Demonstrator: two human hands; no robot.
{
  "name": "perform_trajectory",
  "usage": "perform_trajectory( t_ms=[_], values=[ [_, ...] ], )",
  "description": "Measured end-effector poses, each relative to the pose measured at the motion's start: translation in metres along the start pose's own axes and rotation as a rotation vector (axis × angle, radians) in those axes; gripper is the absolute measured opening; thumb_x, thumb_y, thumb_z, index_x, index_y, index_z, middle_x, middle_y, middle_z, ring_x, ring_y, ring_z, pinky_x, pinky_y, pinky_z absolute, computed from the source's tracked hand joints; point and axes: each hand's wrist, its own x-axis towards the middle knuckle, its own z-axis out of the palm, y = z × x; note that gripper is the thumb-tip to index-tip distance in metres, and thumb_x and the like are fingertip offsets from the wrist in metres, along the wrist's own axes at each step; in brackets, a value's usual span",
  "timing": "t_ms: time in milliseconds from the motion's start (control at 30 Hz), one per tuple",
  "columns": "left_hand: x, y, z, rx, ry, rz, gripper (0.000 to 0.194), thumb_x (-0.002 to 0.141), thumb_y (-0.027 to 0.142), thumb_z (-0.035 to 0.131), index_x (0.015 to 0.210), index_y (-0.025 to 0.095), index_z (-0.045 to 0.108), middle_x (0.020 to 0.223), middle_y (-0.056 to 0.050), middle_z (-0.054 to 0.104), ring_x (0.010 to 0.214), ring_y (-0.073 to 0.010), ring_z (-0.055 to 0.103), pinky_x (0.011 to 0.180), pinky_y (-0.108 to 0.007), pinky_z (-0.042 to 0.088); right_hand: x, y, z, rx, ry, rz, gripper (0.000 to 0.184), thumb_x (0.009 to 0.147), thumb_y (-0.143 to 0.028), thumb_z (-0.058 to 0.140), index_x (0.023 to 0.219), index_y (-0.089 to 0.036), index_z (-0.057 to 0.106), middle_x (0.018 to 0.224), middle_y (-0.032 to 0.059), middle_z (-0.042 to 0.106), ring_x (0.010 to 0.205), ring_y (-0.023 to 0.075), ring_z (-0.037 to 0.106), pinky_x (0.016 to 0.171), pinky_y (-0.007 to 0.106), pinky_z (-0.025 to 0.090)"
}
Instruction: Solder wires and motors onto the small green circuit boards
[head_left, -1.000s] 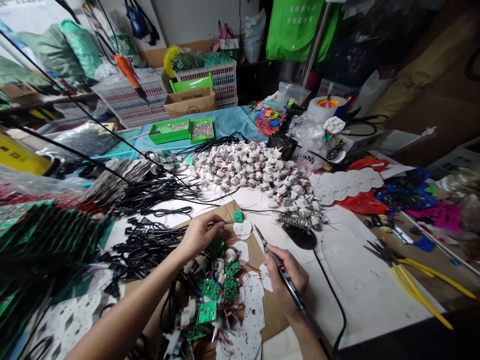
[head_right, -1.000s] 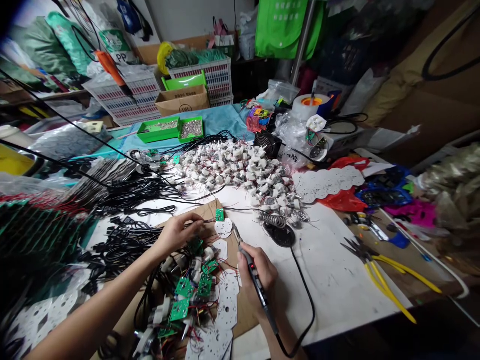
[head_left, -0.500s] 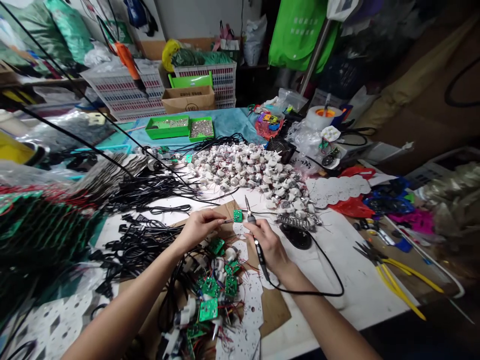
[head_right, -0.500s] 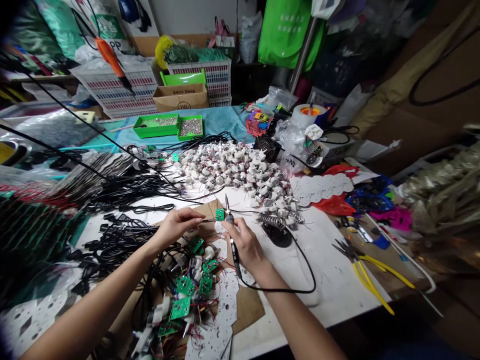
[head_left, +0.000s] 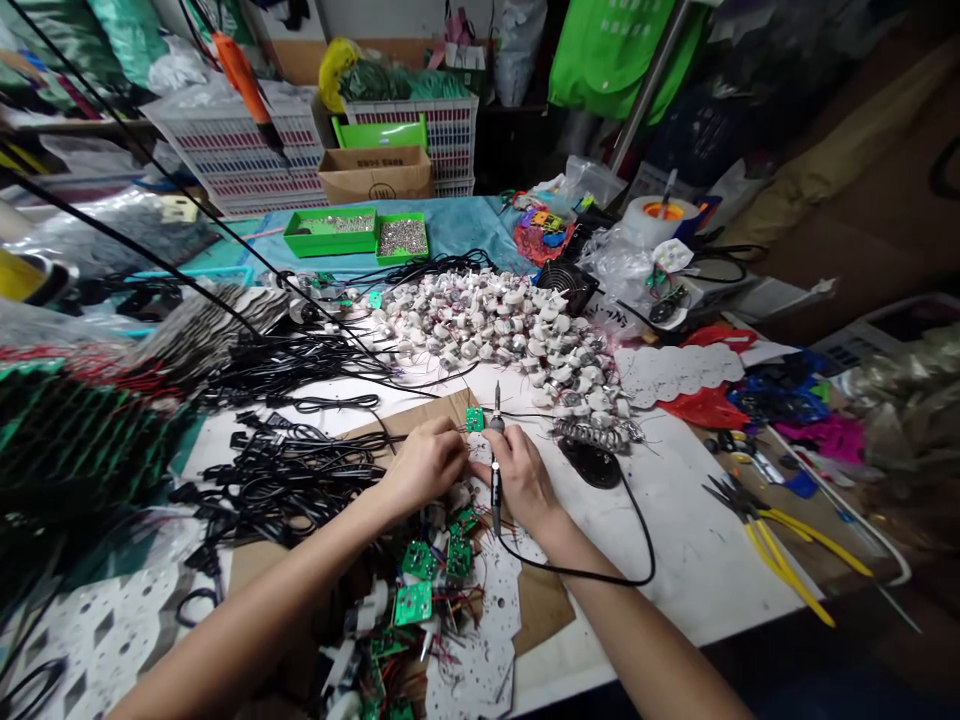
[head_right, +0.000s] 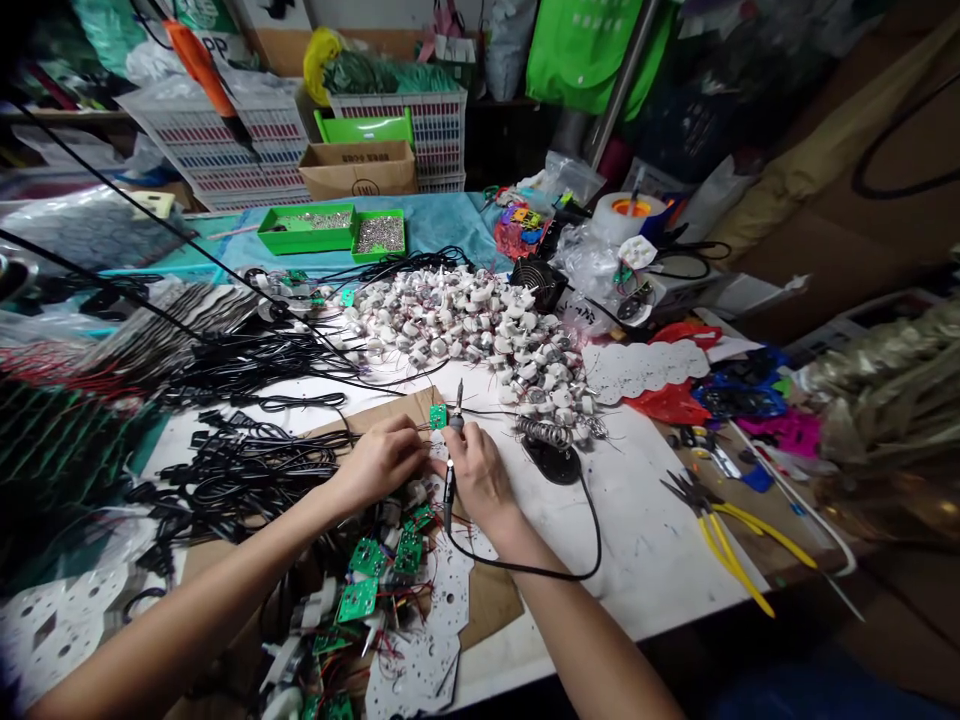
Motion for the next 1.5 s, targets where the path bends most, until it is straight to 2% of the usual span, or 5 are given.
perform_trajectory(
  t_ms=[233,467,733,1133,1500],
  values=[
    [0.003,0.008,0.004,0.167,-0.089,-0.135,0.02,0.092,0.024,0.06,0.081,0.018,0.075,0.093,-0.008,0.07,0.087,-0.0231,0.065,0.081,-0.036,0.045,-0.009,0.0,-0.004,0.028,0.015,-0.016,0.045,0.094,-0.031,0.081,0.133,-0.019,0.062,0.101,0.0097,0.056,0.086,0.0276,0.063,0.073,0.038,0.06],
    [0.003,0.007,0.005,0.154,-0.106,-0.149,0.015,0.086,0.019,0.062,0.078,0.019,0.075,0.091,-0.007,0.073,0.089,-0.0238,0.067,0.082,-0.036,0.044,-0.015,-0.007,-0.024,0.084,0.07,-0.01,0.033,0.101,-0.035,0.07,0.13,-0.02,0.065,0.098,0.0097,0.058,0.082,0.0258,0.062,0.071,0.036,0.058],
    [0.005,0.002,0.006,0.057,-0.105,-0.109,0.017,0.078,0.011,0.059,0.069,0.017,0.072,0.083,-0.006,0.073,0.078,-0.02,0.066,0.077,-0.032,0.046,-0.043,-0.028,-0.051,0.431,0.194,0.108,0.027,0.11,-0.033,0.053,0.129,-0.019,0.067,0.091,0.0077,0.064,0.08,0.0211,0.065,0.073,0.032,0.057],
    [0.006,0.004,0.005,0.063,-0.117,-0.105,0.014,0.071,0.006,0.061,0.063,0.015,0.068,0.081,-0.007,0.073,0.077,-0.0203,0.065,0.073,-0.031,0.046,-0.06,-0.041,-0.039,0.68,0.143,0.301,0.021,0.106,-0.023,0.057,0.121,-0.022,0.071,0.102,0.0065,0.075,0.08,0.0189,0.075,0.072,0.028,0.063],
    [0.007,0.004,0.004,0.06,-0.119,-0.077,0.016,0.07,0.005,0.063,0.059,0.015,0.068,0.08,-0.008,0.073,0.077,-0.0209,0.067,0.074,-0.03,0.05,-0.06,-0.039,-0.034,0.716,0.138,0.269,0.022,0.105,-0.021,0.057,0.122,-0.025,0.07,0.104,0.0036,0.075,0.078,0.0172,0.075,0.074,0.028,0.062]
  ],
)
